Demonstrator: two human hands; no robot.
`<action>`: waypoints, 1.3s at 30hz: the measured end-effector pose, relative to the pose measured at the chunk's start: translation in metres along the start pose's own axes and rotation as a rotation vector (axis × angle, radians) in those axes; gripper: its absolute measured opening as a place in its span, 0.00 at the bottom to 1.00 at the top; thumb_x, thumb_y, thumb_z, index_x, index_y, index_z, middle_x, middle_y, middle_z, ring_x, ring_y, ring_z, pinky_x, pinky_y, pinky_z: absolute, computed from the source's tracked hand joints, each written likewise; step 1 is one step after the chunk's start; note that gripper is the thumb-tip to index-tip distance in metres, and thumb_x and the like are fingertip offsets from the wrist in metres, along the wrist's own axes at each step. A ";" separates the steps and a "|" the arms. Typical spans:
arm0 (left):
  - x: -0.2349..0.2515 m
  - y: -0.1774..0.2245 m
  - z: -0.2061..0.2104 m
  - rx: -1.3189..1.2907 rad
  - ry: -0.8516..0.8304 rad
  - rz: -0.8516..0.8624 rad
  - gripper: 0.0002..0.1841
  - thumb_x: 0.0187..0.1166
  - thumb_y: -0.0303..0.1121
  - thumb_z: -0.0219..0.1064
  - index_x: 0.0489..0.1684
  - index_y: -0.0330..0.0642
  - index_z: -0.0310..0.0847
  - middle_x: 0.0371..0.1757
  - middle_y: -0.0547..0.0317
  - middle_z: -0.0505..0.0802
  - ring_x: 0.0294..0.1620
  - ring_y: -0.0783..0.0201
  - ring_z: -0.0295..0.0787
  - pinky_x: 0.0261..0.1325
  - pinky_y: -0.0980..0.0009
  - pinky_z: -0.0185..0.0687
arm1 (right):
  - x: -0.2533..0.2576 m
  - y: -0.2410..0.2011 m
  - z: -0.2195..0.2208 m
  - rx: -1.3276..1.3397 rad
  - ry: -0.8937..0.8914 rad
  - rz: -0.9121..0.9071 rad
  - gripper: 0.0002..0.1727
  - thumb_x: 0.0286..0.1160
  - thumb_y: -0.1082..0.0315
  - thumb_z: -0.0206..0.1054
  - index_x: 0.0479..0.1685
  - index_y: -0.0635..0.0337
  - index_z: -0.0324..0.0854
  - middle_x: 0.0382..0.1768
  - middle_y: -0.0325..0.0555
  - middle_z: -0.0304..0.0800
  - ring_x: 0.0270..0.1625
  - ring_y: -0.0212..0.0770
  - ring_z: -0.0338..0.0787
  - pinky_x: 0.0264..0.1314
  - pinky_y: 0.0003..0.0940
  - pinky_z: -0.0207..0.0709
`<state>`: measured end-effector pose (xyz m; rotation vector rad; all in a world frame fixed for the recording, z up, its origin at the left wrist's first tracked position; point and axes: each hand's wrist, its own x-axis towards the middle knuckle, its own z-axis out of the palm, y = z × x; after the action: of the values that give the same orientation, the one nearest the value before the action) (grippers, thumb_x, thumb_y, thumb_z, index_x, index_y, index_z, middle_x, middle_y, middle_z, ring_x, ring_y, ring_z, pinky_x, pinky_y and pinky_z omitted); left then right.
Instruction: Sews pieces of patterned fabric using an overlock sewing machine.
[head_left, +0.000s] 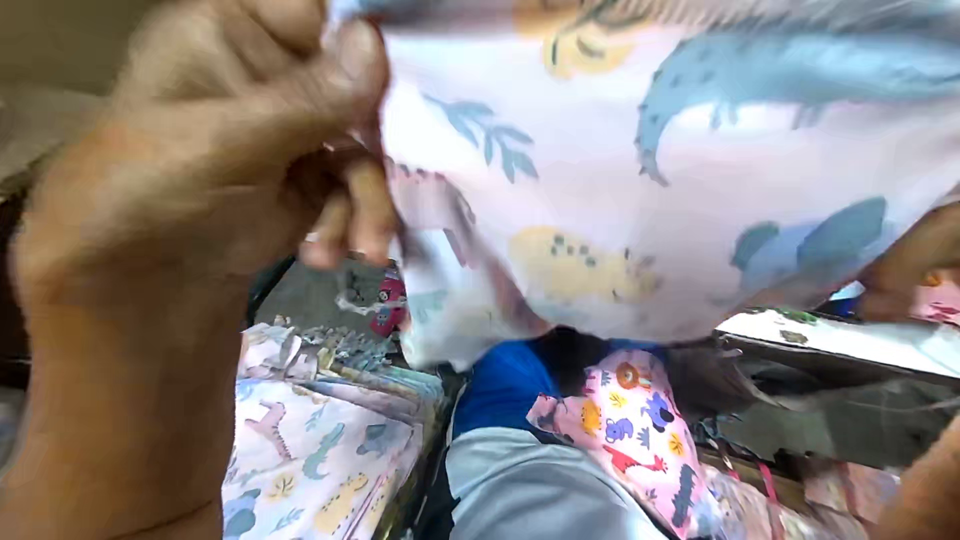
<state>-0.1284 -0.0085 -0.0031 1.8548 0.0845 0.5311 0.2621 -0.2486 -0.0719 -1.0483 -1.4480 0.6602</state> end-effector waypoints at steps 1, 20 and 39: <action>0.005 -0.002 0.007 -0.004 0.058 -0.073 0.11 0.93 0.34 0.53 0.53 0.52 0.84 0.36 0.69 0.96 0.29 0.76 0.93 0.32 0.81 0.91 | 0.014 -0.004 0.014 -0.123 0.043 0.007 0.10 0.94 0.62 0.52 0.62 0.51 0.74 0.41 0.29 0.94 0.34 0.28 0.95 0.36 0.26 0.94; -0.132 -0.090 -0.004 1.040 0.095 -0.529 0.16 0.73 0.22 0.69 0.56 0.44 0.92 0.79 0.40 0.81 0.77 0.32 0.78 0.69 0.29 0.74 | -0.095 0.069 0.215 -0.434 -0.258 0.260 0.18 0.86 0.69 0.62 0.69 0.50 0.87 0.81 0.57 0.76 0.65 0.46 0.92 0.63 0.39 0.87; 0.102 -0.274 0.030 0.699 -0.055 -0.251 0.16 0.71 0.43 0.78 0.39 0.36 0.90 0.45 0.45 0.88 0.54 0.47 0.83 0.61 0.49 0.73 | -0.092 0.164 0.191 -0.484 -0.091 0.250 0.13 0.84 0.66 0.60 0.50 0.55 0.92 0.47 0.41 0.94 0.44 0.32 0.93 0.46 0.26 0.88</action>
<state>0.0298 0.0930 -0.2295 2.4865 0.5133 0.2861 0.1075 -0.2258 -0.2893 -1.6123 -1.6130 0.5473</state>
